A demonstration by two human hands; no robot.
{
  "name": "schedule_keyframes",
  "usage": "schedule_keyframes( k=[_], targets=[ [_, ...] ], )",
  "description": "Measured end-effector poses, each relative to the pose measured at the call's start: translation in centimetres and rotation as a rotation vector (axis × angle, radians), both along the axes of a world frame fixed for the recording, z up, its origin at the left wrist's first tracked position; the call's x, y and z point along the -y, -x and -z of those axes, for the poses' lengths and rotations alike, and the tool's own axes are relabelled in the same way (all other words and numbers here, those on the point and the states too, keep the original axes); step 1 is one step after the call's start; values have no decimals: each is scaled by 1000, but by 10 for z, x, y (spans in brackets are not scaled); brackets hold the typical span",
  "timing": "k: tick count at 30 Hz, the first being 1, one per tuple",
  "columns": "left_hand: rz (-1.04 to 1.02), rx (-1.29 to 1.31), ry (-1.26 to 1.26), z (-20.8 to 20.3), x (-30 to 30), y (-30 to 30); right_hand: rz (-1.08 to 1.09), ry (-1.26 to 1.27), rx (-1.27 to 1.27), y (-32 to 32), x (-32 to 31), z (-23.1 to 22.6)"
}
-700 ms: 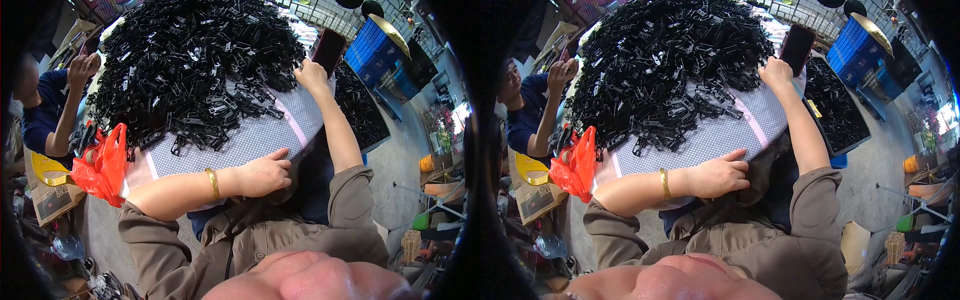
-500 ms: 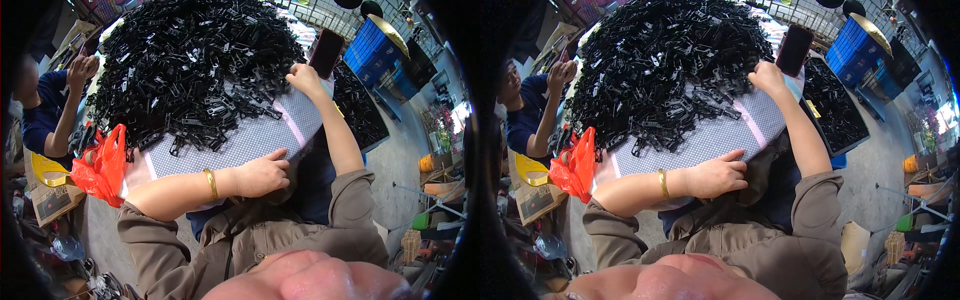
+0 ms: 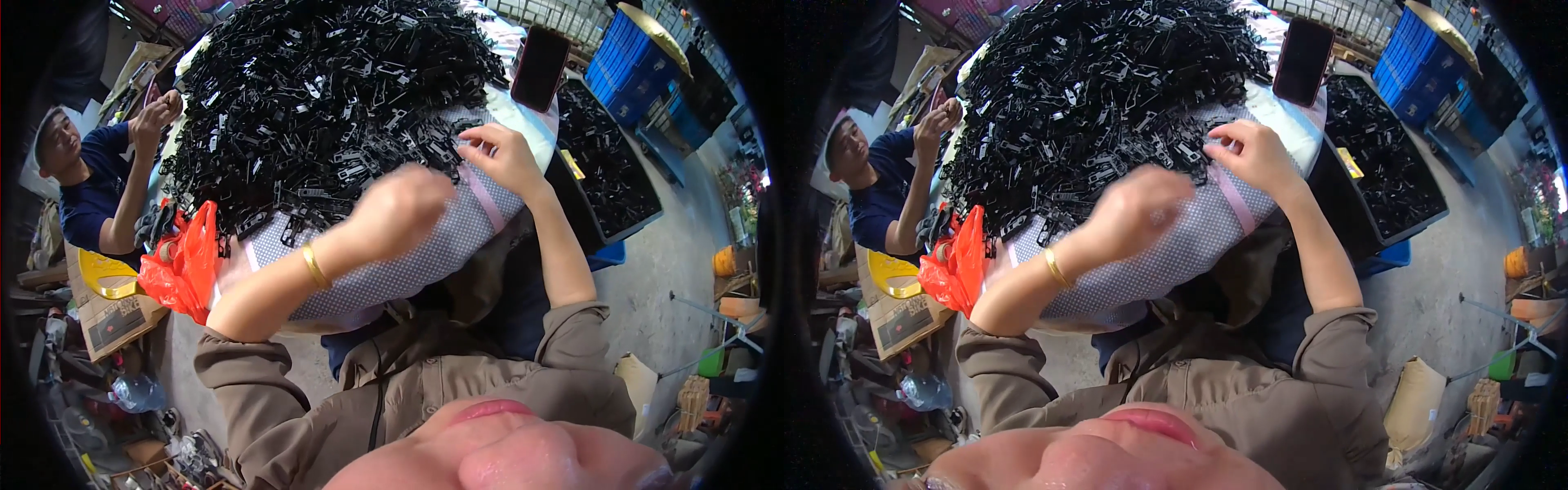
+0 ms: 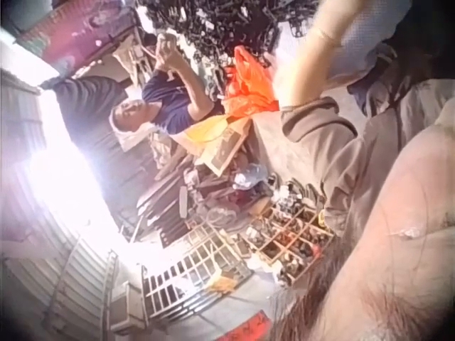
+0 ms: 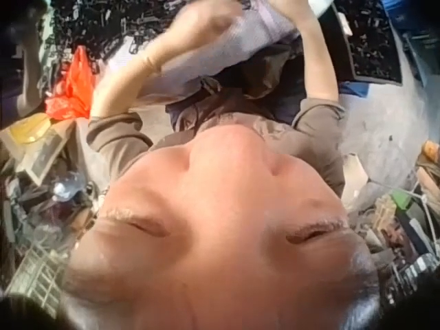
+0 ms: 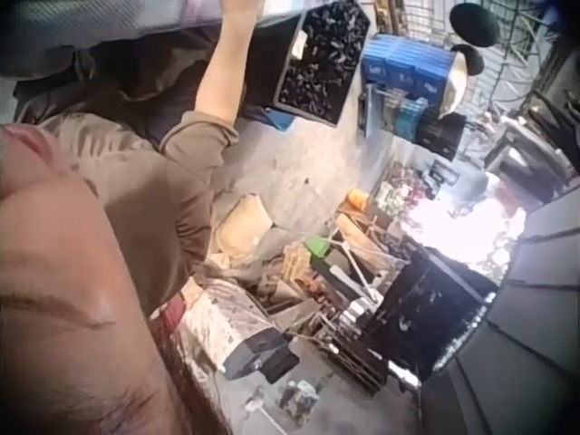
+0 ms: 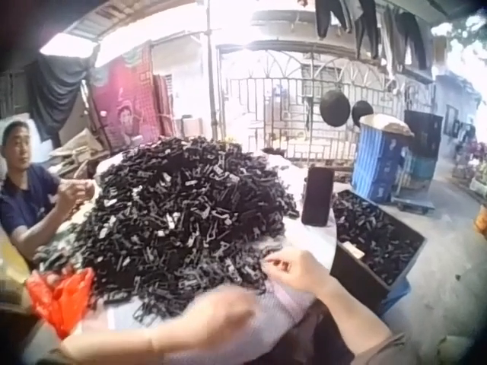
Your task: Assembling or inspecting small black plastic components at a factory workstation.
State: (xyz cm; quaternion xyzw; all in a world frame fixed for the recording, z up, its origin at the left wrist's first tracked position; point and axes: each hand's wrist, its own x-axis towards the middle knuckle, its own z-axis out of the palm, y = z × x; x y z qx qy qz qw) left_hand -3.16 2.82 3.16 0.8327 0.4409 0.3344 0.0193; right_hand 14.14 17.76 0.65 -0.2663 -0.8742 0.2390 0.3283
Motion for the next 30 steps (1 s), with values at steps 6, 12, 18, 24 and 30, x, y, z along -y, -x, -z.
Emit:
schedule_keyframes(
  k=[6, 12, 18, 24, 30],
  targets=[
    [-640, -33, 104, -21, -84, 67, -40, -89, 22, 15, 6, 1],
    [-799, -162, 189, -2, -129, 75, 107, -207, -83, 16, -5, 18],
    [-775, -48, 104, 0, -123, 79, 120, -453, -70, 1, -1, 18],
    [-450, 1014, 558, -29, -67, 51, -26, -514, -49, -13, 16, 7],
    [-226, 1178, 1071, -12, -14, 20, -16, -301, 19, -10, 16, 8]
  ],
)
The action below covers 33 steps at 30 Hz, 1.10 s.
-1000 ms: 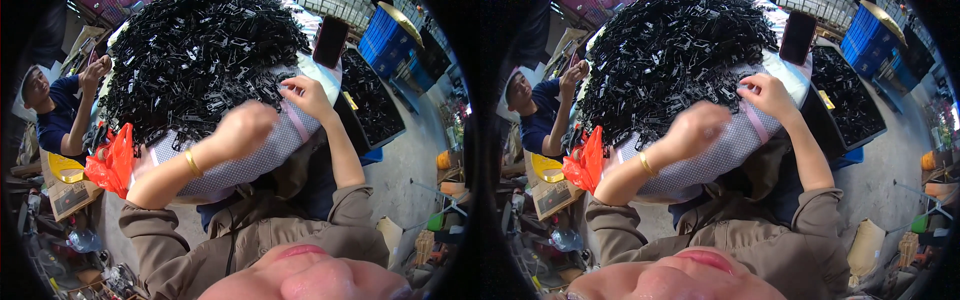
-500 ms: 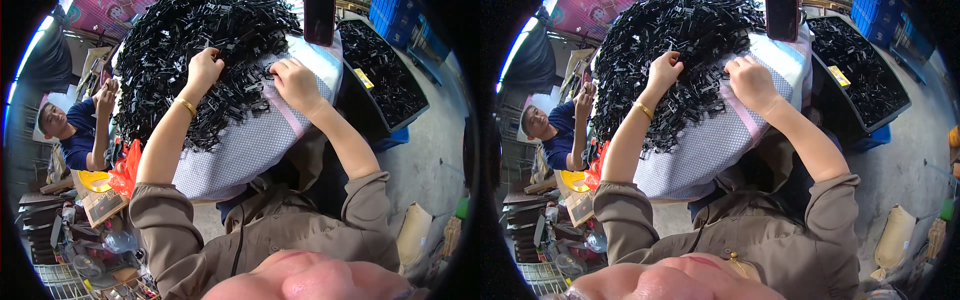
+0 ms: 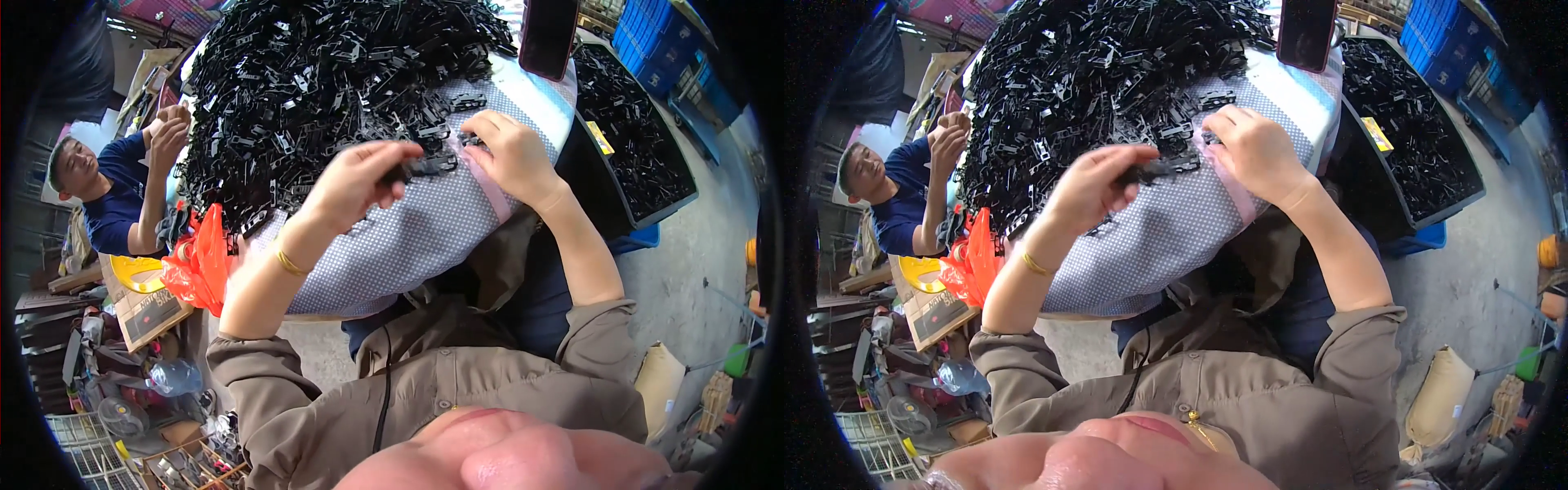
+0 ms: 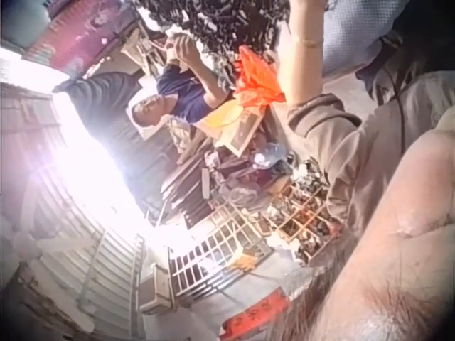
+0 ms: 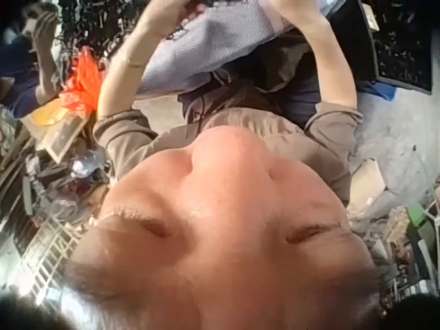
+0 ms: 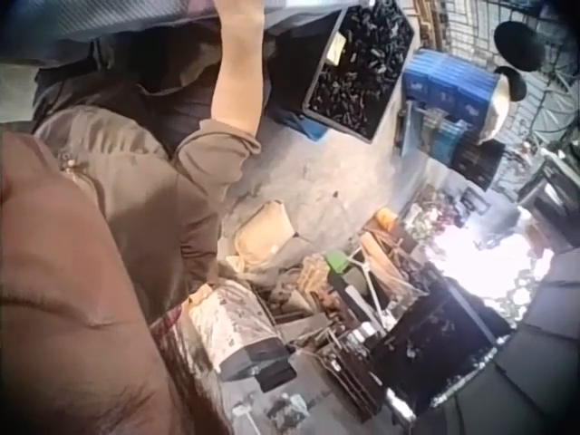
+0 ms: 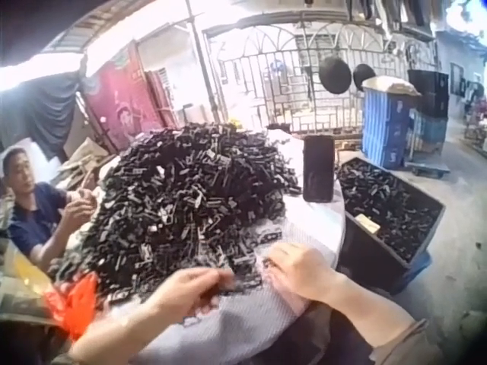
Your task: Assembling or inspecting small black plastic components at a factory workstation.
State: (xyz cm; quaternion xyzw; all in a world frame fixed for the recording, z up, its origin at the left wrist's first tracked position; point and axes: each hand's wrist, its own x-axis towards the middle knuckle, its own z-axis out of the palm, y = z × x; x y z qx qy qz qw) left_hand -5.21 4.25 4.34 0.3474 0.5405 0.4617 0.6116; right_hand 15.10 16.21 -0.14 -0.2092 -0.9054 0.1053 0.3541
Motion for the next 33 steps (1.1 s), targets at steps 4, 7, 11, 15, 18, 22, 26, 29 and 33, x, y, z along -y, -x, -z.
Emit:
schedule_keyframes(
  k=[4, 7, 11, 15, 18, 22, 26, 29, 33],
  targets=[
    [220, 33, 101, 21, 11, -12, 17, -169, 151, 9, 3, 1],
    [265, 155, 24, 24, 15, -16, 102, -119, 216, 13, 3, -7],
    [206, 222, -44, 30, 18, -17, 95, 34, 30, 12, -4, -21],
    [94, 127, -106, 26, 20, -20, -100, 558, -159, 10, 12, -47],
    [29, 61, -165, 31, 20, -23, -244, 899, -263, 1, 34, -49],
    [-49, -5, -235, 29, 23, -25, -315, 883, -282, 2, 47, -26],
    [-80, 130, -247, 34, 22, -22, -313, 927, -421, 5, 55, -18],
    [-73, 192, -306, 35, 21, -21, -216, 663, -373, 4, 53, -17],
    [-53, 212, -285, 33, 20, -26, -90, 438, -399, 9, 56, -16]
  ],
)
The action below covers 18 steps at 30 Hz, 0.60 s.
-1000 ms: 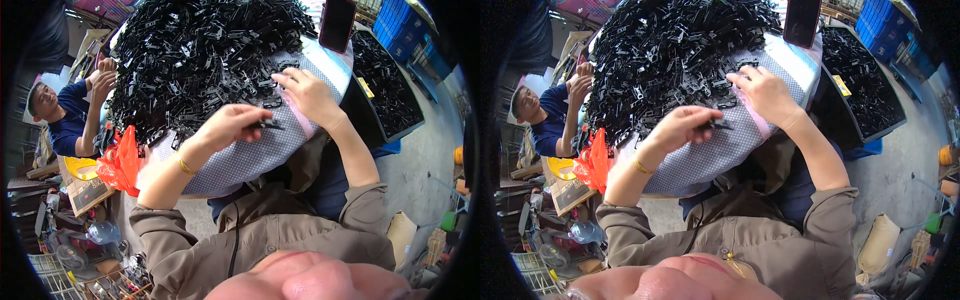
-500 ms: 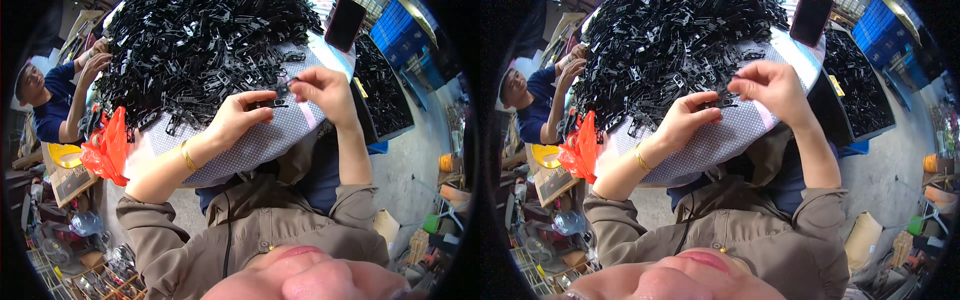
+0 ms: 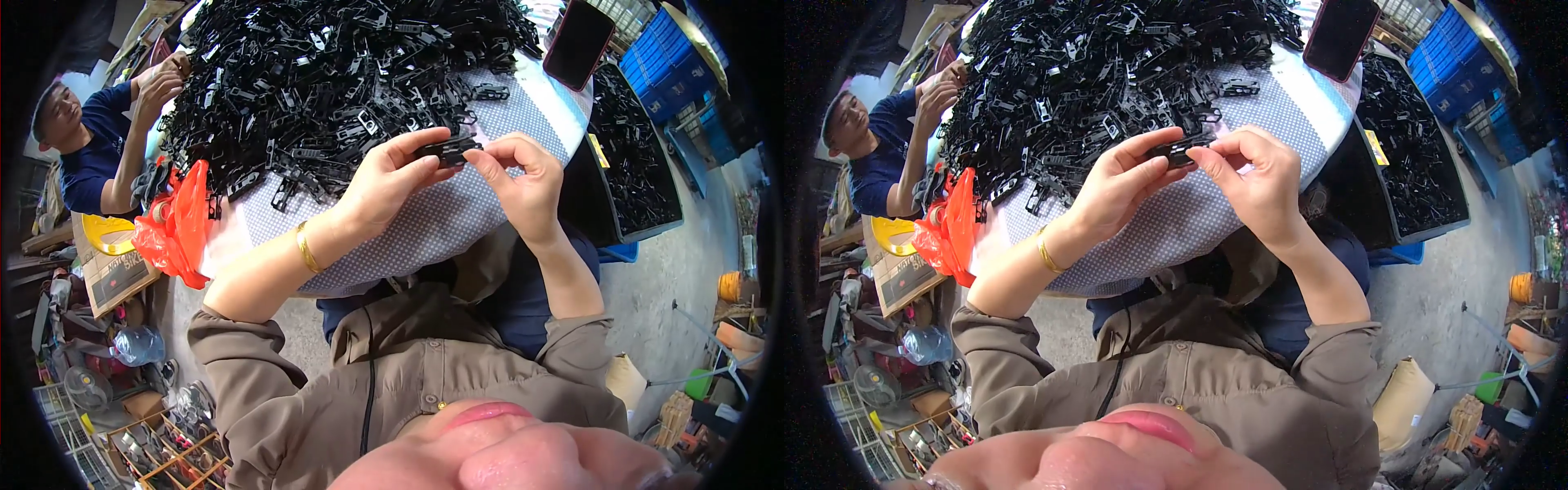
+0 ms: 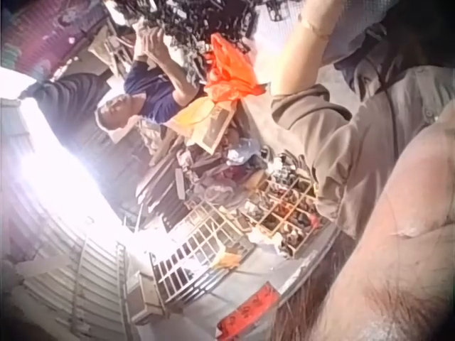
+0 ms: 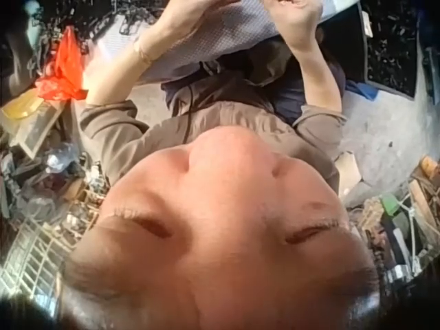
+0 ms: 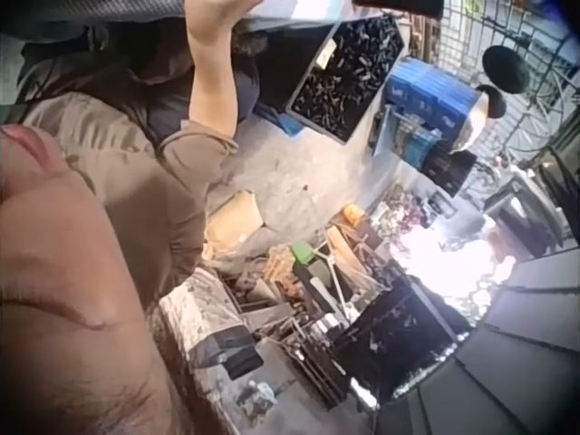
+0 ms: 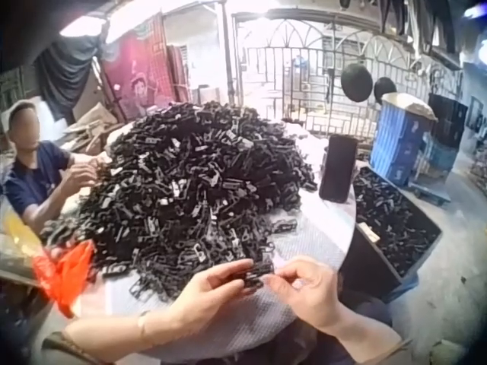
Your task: Assembling or inspecting small black plastic components at a factory workstation.
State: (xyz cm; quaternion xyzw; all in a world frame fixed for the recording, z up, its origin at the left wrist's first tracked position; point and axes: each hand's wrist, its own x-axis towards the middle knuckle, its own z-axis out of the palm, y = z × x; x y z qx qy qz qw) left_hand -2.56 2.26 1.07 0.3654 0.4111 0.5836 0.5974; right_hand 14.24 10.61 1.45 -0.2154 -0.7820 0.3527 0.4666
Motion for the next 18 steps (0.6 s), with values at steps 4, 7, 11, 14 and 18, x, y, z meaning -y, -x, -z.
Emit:
schedule_keyframes(
  k=[4, 7, 11, 14, 18],
  targets=[
    [-20, 29, 15, 3, -1, -1, 105, -51, 14, 8, -2, 4],
    [-34, 14, 15, 2, 0, -2, 101, -40, 59, 12, -4, 5],
    [-105, -62, 6, 4, 1, -1, 100, -63, 109, 16, -3, 5],
    [-99, -255, -59, 2, -1, -1, 141, -192, 265, 14, -3, 5],
    [-33, -168, 56, -4, 2, 2, 219, -338, 440, 11, 0, -2]
  ],
)
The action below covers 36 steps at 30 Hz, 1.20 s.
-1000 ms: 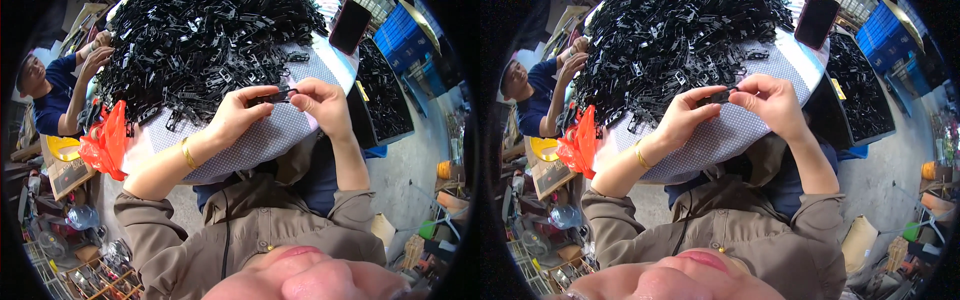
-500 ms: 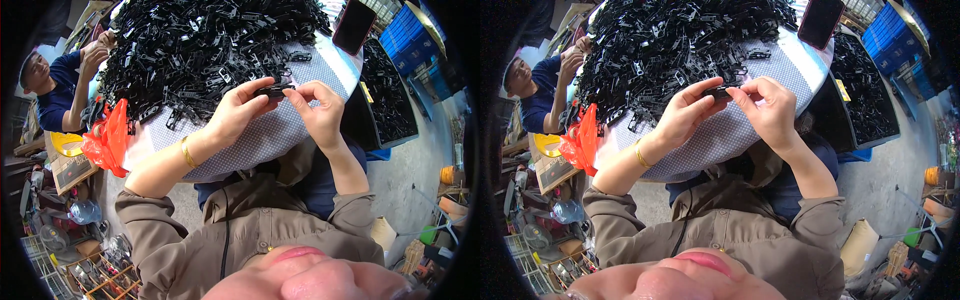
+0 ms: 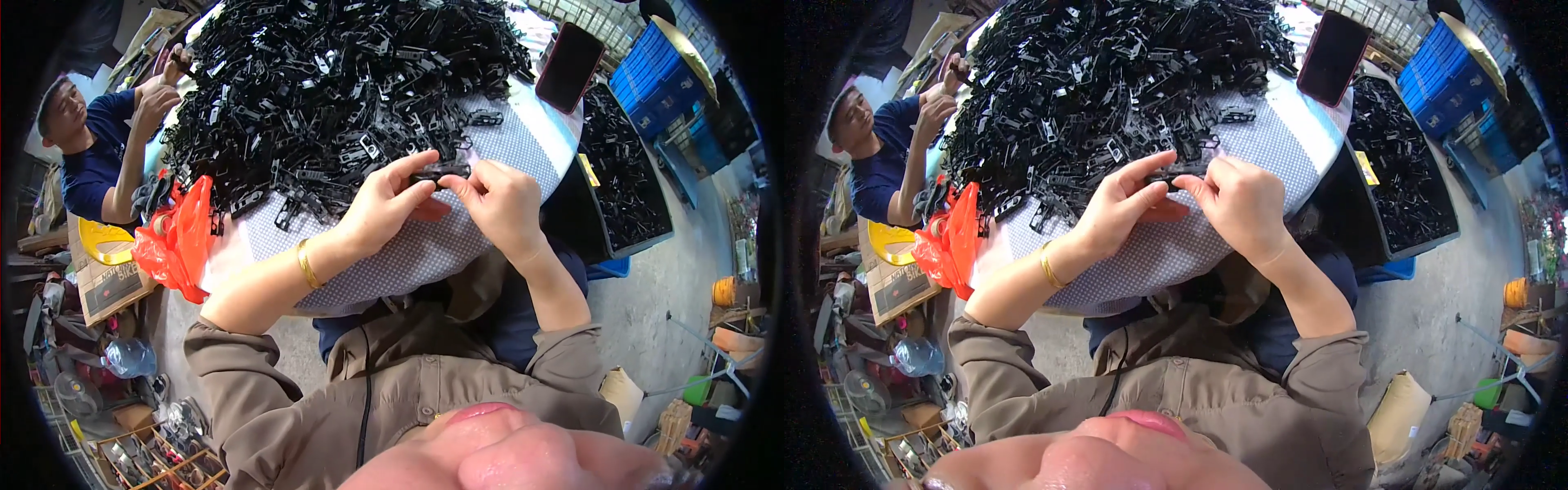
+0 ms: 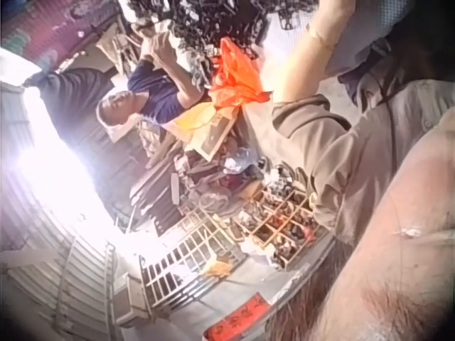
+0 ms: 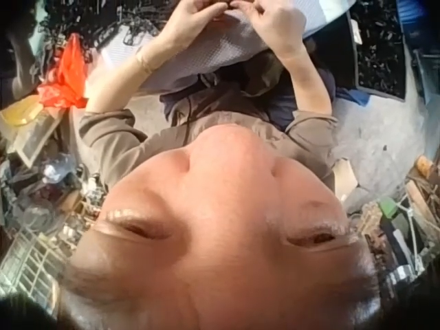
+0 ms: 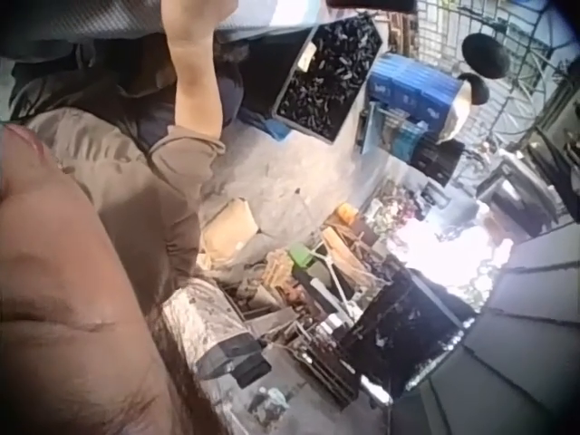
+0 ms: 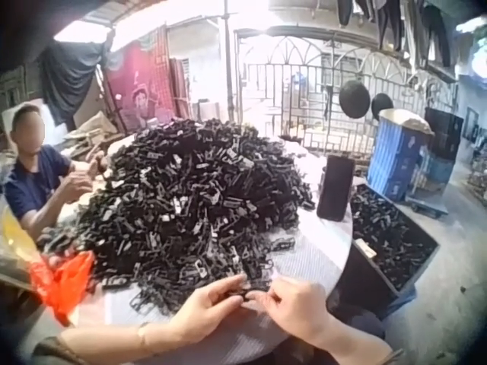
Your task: Assembling or inspecting small black plastic components at a factory workstation.
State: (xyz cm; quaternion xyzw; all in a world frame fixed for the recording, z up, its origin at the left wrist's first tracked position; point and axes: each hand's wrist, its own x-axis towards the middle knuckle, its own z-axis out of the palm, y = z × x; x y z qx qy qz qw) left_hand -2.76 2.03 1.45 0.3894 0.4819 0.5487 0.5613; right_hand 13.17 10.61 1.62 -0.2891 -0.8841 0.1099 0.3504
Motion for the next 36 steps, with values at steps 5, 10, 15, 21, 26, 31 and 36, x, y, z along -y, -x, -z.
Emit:
schedule_keyframes(
  k=[5, 10, 15, 21, 26, 31, 36],
  targets=[
    [178, 64, 41, -8, 6, -8, -225, 523, -107, -6, -40, -18],
    [247, 19, 34, 1, 2, -9, -22, -209, -163, 40, -120, -14],
    [292, 24, 8, 5, 2, -5, 104, -406, 167, 78, -166, -11],
    [279, 139, 22, 7, 2, -4, -68, -357, 54, 64, -160, -22],
    [141, 406, -31, 14, -1, -2, -93, 157, -159, 29, -83, -28],
    [24, 398, -50, 11, -3, 0, -383, 717, -129, -11, -25, -25],
    [12, 405, -29, 15, -7, -6, -309, 497, -204, -10, -13, -14]
  ],
)
